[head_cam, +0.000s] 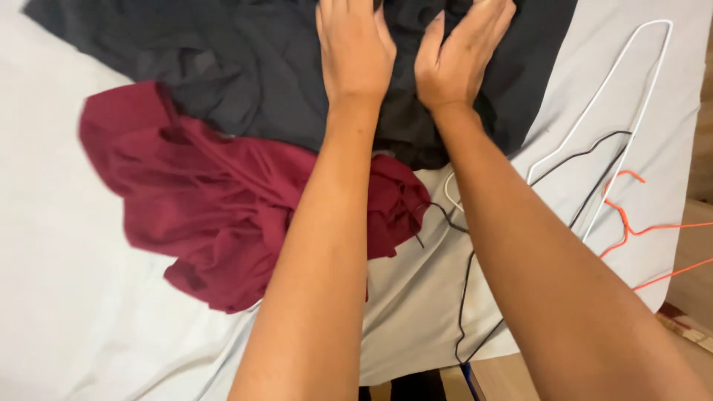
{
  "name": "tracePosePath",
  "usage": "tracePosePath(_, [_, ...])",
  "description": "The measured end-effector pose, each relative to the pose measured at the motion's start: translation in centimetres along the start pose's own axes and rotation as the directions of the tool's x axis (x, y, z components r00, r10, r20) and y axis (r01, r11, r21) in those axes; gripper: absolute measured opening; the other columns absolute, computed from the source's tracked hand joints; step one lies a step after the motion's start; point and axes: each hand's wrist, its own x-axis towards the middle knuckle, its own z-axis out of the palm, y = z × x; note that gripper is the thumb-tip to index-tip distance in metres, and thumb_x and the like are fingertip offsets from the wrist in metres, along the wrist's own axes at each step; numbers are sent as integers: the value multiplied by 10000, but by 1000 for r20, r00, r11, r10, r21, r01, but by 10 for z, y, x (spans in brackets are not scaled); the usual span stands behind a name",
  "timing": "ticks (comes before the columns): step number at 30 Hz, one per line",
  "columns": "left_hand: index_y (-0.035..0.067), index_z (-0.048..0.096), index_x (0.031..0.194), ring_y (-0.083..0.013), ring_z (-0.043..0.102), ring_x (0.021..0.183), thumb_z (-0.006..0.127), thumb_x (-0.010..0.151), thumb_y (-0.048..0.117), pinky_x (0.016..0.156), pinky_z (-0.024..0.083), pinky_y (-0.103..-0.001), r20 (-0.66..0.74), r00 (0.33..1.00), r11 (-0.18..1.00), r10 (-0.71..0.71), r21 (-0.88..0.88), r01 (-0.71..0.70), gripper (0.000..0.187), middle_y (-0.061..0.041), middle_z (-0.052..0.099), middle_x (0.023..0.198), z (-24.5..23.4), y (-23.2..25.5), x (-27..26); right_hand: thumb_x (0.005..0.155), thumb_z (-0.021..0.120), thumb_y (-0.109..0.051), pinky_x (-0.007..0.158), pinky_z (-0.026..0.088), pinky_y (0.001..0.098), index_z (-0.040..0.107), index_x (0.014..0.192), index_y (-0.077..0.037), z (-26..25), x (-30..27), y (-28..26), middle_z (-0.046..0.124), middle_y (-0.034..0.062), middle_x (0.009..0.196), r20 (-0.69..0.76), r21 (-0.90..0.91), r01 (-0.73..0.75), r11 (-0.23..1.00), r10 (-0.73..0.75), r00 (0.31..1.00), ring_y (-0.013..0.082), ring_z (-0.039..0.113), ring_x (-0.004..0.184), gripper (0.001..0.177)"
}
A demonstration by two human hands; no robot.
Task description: The recorder takes clothes from a bed and puts them on hangers.
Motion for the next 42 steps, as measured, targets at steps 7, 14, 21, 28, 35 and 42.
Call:
tracePosePath(7, [49, 587, 1087, -376, 567, 1069, 674, 869, 16, 947, 469, -463, 207, 969, 989, -135, -22, 143, 237, -135, 613, 1080, -60, 27, -37, 1009, 654, -91, 1247, 267, 530, 229, 1515, 148, -31, -13, 0, 369, 364, 1487, 92, 94, 174, 980, -183, 979, 523, 364, 1387, 702])
tracePosePath(14, [33, 641, 999, -394, 598, 998, 674, 853, 1, 894, 486, -479, 231, 928, 948, -291, -60, 312, 153, -165, 653, 992, -117, 68, -75, 904, 598, -40, 1184, 296, 544, 444, 1425, 83, -92, -28, -27, 481, 327, 1443, 395, 156, 96, 983, -151, 906, 530, 414, 1323, 557])
tracePosePath(21, [27, 706, 932, -410, 639, 1014, 670, 904, 61, 888, 517, -483, 451, 716, 816, -533, 51, 576, 57, -197, 702, 1016, -177, 113, -87, 892, 565, -30, 1187, 294, 518, 508, 1406, 68, -149, -30, -57, 481, 353, 1456, 543, 164, 204, 965, -261, 798, 532, 380, 1363, 526])
tracePosePath(28, [-5, 677, 947, -448, 627, 966, 678, 855, 28, 854, 500, -501, 384, 783, 810, -489, -133, 571, 98, -235, 682, 970, -261, 153, -155, 848, 570, -32, 1175, 317, 505, 497, 1379, 72, -190, -124, -88, 493, 343, 1414, 546, 50, 132, 990, -138, 827, 528, 433, 1313, 546])
tracePosePath(35, [2, 698, 959, -424, 678, 916, 665, 870, 44, 788, 523, -465, 247, 759, 721, -602, -239, 650, 104, -211, 714, 935, -365, 196, -146, 960, 543, -77, 932, 451, 497, 501, 1156, 22, -291, -138, -180, 582, 273, 1079, 448, 39, -70, 997, 45, 893, 455, 558, 1059, 224])
tracePosePath(42, [9, 692, 895, -422, 695, 867, 738, 843, 108, 747, 544, -458, 215, 770, 737, -601, -225, 637, 121, -211, 722, 880, -410, 202, -138, 924, 566, -94, 836, 501, 447, 546, 1094, -34, -374, -98, -255, 651, 225, 955, 428, 85, -256, 963, 197, 882, 399, 646, 908, 182])
